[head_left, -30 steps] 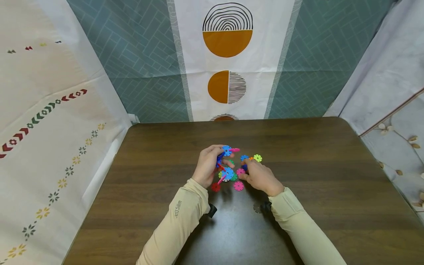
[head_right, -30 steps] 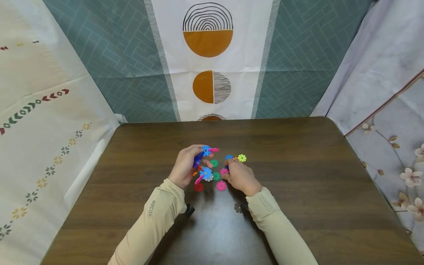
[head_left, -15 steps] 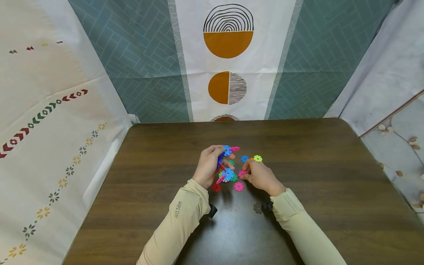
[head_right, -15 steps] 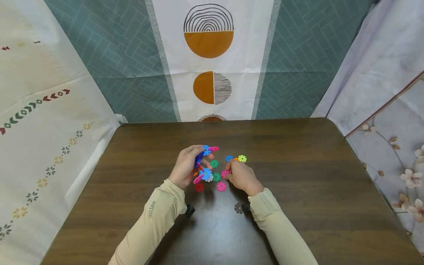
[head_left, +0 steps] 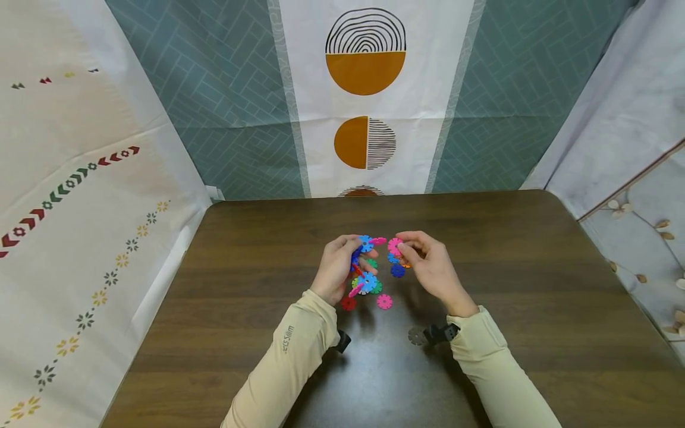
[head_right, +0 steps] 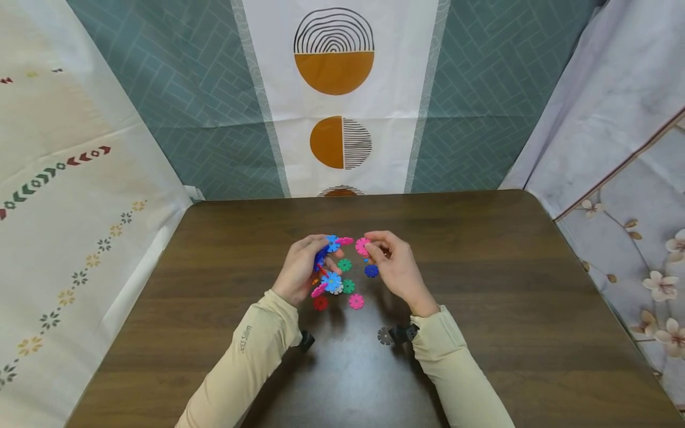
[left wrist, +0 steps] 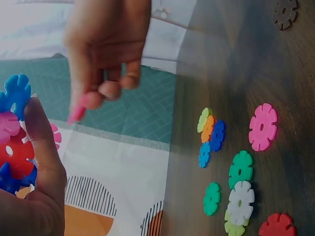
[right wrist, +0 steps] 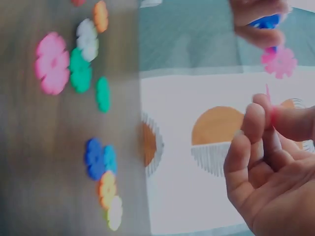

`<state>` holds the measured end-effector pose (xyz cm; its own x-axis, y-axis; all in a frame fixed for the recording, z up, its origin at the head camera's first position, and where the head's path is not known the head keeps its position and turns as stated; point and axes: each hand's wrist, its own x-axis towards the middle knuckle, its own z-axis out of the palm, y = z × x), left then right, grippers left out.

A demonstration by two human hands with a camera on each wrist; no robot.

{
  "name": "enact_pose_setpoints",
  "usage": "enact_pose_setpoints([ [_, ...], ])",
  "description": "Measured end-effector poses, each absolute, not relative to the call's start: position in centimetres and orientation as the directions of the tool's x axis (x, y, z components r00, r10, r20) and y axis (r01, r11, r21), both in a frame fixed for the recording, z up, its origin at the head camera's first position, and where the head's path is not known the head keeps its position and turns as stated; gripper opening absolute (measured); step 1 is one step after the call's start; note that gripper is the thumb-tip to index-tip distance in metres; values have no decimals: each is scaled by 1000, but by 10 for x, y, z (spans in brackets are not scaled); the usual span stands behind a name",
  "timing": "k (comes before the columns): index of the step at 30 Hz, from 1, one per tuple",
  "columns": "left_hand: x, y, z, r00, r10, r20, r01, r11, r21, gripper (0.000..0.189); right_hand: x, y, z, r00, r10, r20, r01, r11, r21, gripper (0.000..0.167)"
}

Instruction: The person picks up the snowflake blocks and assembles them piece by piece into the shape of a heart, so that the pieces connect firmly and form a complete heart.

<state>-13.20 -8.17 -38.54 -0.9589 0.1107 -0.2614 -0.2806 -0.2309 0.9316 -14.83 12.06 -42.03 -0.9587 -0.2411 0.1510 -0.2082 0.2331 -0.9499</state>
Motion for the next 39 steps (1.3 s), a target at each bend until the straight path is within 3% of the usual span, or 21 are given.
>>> enact_pose_setpoints([
  [7,-131,-80,-386,-956,122,-267,-287,-203,936,28,-147,119,-412,-963,-191,190,-225,186,-956,29],
  [23,-132,-78,-391,-965,135,-223,-245,-168,955,33,-129,108,-374,-947,-230,223,-275,224,-935,24],
  [31,-133,-78,-391,-967,152,-203,-232,-209,950,33,-147,113,-407,-945,-213,248,-285,161,-945,25],
  [39,-133,-79,-390,-971,150,-188,-217,-204,955,30,-147,112,-407,-948,-213,238,-276,166,-947,25],
])
